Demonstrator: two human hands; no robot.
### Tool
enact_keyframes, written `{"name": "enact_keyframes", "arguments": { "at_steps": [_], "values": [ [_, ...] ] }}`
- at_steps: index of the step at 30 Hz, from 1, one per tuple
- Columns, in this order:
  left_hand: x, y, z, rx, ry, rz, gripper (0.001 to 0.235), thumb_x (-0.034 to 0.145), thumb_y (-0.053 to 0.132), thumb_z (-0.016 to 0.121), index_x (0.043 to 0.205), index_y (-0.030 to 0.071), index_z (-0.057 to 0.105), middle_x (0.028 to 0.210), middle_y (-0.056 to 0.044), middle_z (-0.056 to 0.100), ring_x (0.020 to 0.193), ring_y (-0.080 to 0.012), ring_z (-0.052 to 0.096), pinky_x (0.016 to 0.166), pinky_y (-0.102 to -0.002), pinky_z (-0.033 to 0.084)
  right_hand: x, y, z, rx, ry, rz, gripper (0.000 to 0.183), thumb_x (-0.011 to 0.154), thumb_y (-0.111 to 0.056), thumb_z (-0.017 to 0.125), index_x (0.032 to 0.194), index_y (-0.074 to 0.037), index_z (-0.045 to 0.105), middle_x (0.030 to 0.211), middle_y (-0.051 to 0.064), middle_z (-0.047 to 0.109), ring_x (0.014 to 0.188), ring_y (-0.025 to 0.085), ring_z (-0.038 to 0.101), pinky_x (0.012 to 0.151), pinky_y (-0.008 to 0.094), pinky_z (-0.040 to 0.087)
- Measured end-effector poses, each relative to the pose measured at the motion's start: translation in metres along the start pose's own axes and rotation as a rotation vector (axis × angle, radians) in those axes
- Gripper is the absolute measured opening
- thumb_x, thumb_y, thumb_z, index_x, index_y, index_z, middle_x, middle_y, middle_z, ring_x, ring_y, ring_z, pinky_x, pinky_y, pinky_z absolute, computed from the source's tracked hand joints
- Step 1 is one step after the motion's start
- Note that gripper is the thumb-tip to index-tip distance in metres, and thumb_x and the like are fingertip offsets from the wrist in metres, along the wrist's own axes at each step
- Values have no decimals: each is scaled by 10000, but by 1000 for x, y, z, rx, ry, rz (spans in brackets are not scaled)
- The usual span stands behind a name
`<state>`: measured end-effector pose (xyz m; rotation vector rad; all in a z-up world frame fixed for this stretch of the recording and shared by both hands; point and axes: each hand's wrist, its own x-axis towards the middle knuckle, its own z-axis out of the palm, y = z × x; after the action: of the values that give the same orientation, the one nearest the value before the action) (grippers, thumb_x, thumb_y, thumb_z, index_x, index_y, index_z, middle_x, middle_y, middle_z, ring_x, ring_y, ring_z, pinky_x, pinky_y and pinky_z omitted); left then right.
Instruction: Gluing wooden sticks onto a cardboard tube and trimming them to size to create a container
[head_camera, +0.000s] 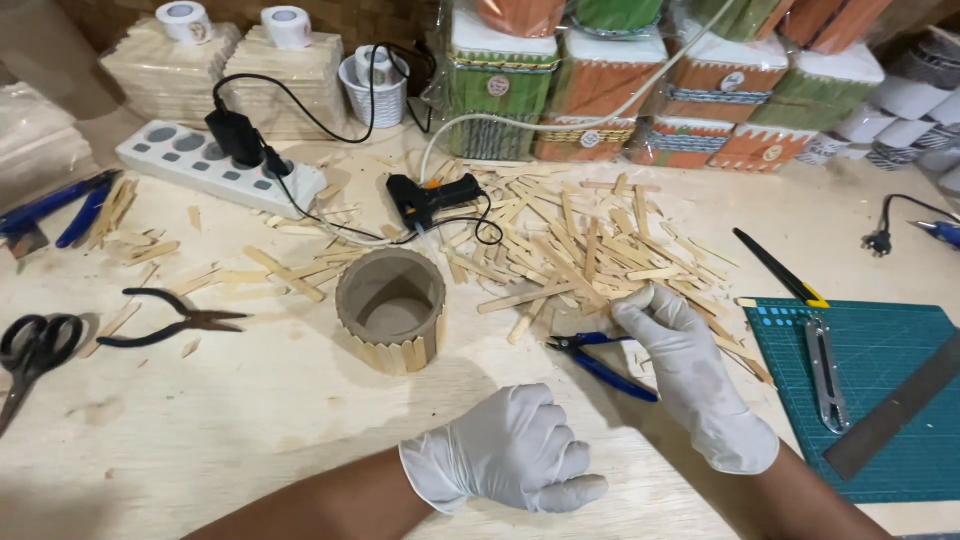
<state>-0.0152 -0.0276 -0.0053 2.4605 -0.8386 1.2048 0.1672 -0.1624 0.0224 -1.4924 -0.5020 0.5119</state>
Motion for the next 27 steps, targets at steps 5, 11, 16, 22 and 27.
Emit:
{"name": "enact_keyframes", "arguments": {
  "at_steps": [5, 11, 16, 22, 27],
  "values": [
    [21, -5, -30, 9, 89, -153, 242, 1018, 295, 612, 947, 65, 590, 654, -77, 538, 668, -280, 586, 659, -412, 434, 3, 21, 11, -45, 49, -38, 90, 966, -68, 666, 897, -65, 609, 890, 108, 734, 844, 190, 707, 822, 305, 584],
    [50, -7, -74, 481, -28, -382, 374, 983, 368, 593, 1282, 147, 636, 1163, -12, 766, 1116, -231, 627, 958, -469, 386, -21, 4, 16, -396, 96, -287, 87, 912, -76, 738, 936, -107, 660, 953, 20, 726, 932, 142, 682, 918, 264, 536],
    [28, -17, -125, 829, -446, -775, 574, 877, 662, 554, 1339, 337, 654, 1234, 120, 696, 1278, -142, 517, 946, -469, 372, -30, 3, 12, -490, 50, -447, 319, 930, -91, 730, 1245, -137, 705, 1080, 11, 720, 990, 142, 657, 938, 281, 539],
    [2, -28, -133, 793, -643, -906, 577, 756, 447, 798, 1286, 243, 697, 1037, -22, 764, 1215, -215, 651, 991, -411, 472, -36, 7, 18, -519, 59, -555, 162, 852, -125, 800, 1003, -182, 805, 896, 68, 716, 929, 290, 691, 900, 411, 530],
    [16, -24, -123, 572, -355, -953, 330, 669, 406, 855, 962, 272, 785, 751, -27, 701, 810, -271, 727, 771, -397, 525, -41, 14, 16, -509, 48, -512, 149, 778, -178, 863, 908, -197, 793, 862, 47, 737, 907, 278, 703, 885, 391, 538]
  ]
}}
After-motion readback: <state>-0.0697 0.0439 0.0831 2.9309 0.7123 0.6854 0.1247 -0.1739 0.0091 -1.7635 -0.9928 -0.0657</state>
